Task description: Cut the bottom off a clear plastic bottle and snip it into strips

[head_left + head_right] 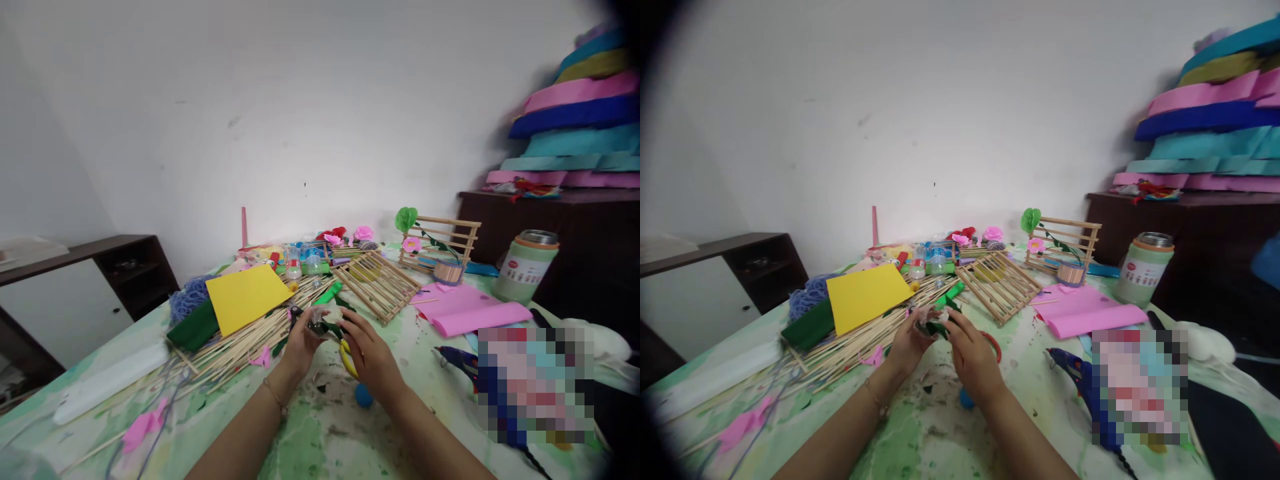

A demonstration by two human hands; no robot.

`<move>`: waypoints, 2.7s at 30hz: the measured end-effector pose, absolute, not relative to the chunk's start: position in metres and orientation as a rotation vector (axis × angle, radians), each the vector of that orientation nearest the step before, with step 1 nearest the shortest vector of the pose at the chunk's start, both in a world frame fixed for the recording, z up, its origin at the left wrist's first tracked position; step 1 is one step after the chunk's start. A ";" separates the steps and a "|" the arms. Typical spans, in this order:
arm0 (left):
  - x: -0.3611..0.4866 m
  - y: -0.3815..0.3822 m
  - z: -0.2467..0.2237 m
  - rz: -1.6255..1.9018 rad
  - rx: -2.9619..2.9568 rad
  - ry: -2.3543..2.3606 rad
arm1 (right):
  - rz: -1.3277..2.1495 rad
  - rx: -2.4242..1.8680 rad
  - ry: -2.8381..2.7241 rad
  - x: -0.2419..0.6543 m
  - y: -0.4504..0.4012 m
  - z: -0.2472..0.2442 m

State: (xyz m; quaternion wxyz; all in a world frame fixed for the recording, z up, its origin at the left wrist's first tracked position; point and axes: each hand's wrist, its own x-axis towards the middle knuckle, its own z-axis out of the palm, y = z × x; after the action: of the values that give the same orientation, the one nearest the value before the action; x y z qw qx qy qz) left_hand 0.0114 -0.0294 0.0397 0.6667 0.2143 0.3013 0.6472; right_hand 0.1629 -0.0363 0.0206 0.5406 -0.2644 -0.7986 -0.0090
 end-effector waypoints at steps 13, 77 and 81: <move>-0.024 -0.026 0.054 1.588 0.348 0.672 | 0.554 -1.397 -1.504 0.187 -0.014 0.025; -0.013 -0.021 0.038 1.670 0.828 0.650 | 0.444 -1.505 -2.085 0.185 -0.018 0.006; -0.015 -0.021 0.037 1.675 0.833 0.671 | 0.497 -1.564 -2.065 0.188 -0.015 0.006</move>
State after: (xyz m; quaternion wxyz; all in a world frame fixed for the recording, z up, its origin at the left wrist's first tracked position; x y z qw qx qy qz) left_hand -0.0150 -0.0208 0.0374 0.5456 0.3514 0.2828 0.7063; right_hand 0.1875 -0.0150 0.0059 0.2492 -0.5742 -0.7582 0.1825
